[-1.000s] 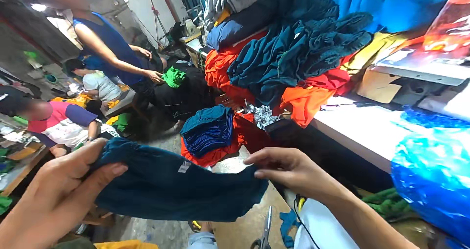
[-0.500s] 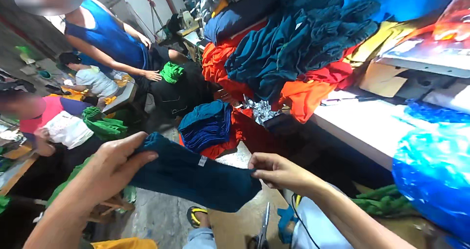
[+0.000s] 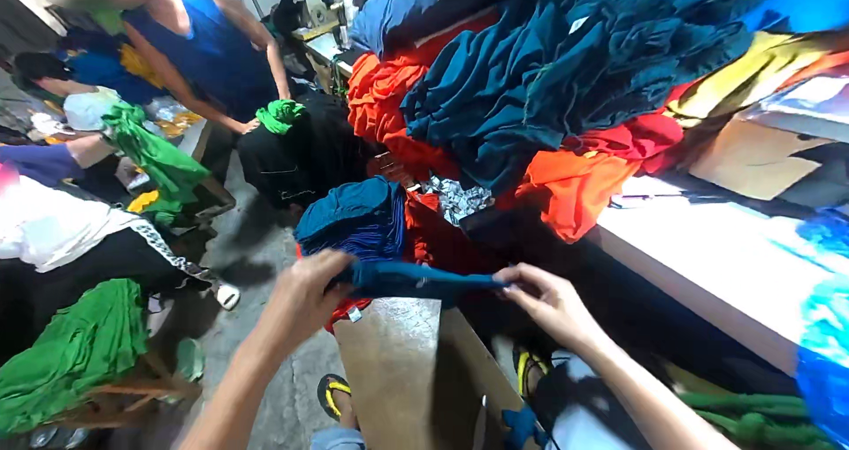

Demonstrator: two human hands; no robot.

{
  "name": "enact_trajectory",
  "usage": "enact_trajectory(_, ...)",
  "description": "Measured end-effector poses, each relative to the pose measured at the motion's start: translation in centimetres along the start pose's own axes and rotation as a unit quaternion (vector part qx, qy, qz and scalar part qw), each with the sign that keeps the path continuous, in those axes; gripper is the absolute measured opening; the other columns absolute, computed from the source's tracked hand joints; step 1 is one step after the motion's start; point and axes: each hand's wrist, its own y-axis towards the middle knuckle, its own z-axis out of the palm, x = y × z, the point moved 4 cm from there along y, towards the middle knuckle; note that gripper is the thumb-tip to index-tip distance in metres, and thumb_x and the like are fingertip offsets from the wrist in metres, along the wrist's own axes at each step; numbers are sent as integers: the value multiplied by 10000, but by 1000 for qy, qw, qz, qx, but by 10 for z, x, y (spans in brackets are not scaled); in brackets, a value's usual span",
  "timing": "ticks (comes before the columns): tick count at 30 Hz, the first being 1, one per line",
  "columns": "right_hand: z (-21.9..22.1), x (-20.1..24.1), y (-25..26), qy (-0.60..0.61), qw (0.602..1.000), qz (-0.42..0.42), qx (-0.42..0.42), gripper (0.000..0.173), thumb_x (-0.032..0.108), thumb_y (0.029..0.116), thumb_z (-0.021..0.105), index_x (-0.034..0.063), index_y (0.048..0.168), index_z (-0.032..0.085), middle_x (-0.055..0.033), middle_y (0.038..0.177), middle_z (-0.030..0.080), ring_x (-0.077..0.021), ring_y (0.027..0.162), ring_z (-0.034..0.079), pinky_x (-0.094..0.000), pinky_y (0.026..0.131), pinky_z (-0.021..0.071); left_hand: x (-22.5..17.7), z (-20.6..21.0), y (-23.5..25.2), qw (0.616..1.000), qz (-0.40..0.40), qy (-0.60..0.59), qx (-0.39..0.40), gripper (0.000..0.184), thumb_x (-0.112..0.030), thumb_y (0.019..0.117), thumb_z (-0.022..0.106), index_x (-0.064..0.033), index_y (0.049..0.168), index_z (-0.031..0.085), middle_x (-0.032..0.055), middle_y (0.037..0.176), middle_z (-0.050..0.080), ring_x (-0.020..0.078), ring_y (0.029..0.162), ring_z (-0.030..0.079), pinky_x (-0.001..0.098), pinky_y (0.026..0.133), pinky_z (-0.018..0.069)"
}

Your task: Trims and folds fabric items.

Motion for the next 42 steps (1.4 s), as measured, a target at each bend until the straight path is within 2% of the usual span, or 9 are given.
enact_trajectory(5, 83, -58, -63, -91, 993, -24, 68, 211, 18, 930, 576, -20, 1045, 749, -194, 1160, 712, -289, 1069, 709, -398, 913, 590, 43, 119, -111, 998, -19, 50, -29, 222, 7, 851, 619, -100, 993, 752, 110, 970, 745, 315, 943, 731, 649, 978, 483)
enact_trajectory(9, 131, -89, -106, -224, 954, -38, 195, 214, -7, 867, 657, 66, 1034, 769, -161, 1151, 726, -397, 1044, 697, -564, 879, 561, 72, 209, -196, 997, -24, 75, 0, 269, 32, 797, 674, -126, 997, 759, 114, 989, 737, 323, 959, 729, 700, 996, 437)
enact_trajectory(17, 177, -69, -128, -300, 929, -93, 198, 155, 73, 862, 706, 144, 987, 763, -100, 1068, 727, -331, 920, 704, -489, 746, 582, 100, 227, -252, 993, -52, 79, 73, 325, 101, 785, 655, -75, 1040, 755, 181, 1105, 728, 415, 1129, 680, 750, 996, 399)
enact_trajectory(20, 190, -63, -130, -287, 935, -65, 195, 145, 59, 867, 699, 133, 978, 757, -105, 1067, 723, -332, 923, 703, -481, 743, 585, 97, 215, -245, 985, -102, 53, 131, 404, 157, 765, 644, 0, 1130, 720, 246, 1240, 675, 524, 1258, 569, 854, 995, 270)
enact_trajectory(25, 181, -62, -130, -156, 952, 24, 263, 267, 214, 1021, 585, 62, 1188, 728, -195, 1248, 672, -398, 1117, 659, -538, 924, 543, 24, 226, -162, 989, -146, -7, 22, 330, 65, 875, 546, 18, 1149, 724, 231, 1268, 677, 477, 1261, 591, 769, 1063, 324)
enact_trajectory(27, 162, -65, -126, -138, 972, 67, 177, 300, 229, 1017, 589, 55, 1225, 716, -183, 1219, 691, -355, 1103, 685, -516, 916, 563, -5, 259, -126, 991, -133, -23, -1, 346, -34, 938, 539, -39, 1231, 724, 182, 1332, 665, 428, 1288, 591, 763, 1083, 311)
enact_trajectory(30, 117, -79, -105, -80, 954, 285, 42, 356, 189, 1048, 527, -45, 1300, 616, -199, 1177, 681, -289, 1031, 686, -434, 898, 561, -19, 304, -95, 993, -121, 0, 15, 407, -268, 1028, 497, -119, 1367, 666, 164, 1452, 586, 439, 1351, 531, 809, 1071, 246)
enact_trajectory(34, 92, -112, -78, -8, 884, 467, 0, 383, 321, 1043, 595, -23, 1211, 602, -135, 944, 637, -218, 822, 608, -409, 780, 503, -15, 331, -94, 986, -142, 48, 67, 521, -426, 1066, 335, -215, 1481, 568, 162, 1549, 485, 462, 1414, 447, 833, 1062, 186)
enact_trajectory(42, 88, -135, -70, 14, 894, 447, 15, 144, 96, 1002, 636, -40, 1049, 651, -106, 857, 628, -154, 740, 585, -334, 718, 499, -14, 332, -93, 981, -151, 64, 105, 615, -553, 1050, 269, -242, 1513, 528, 142, 1588, 437, 450, 1450, 400, 826, 1073, 164)
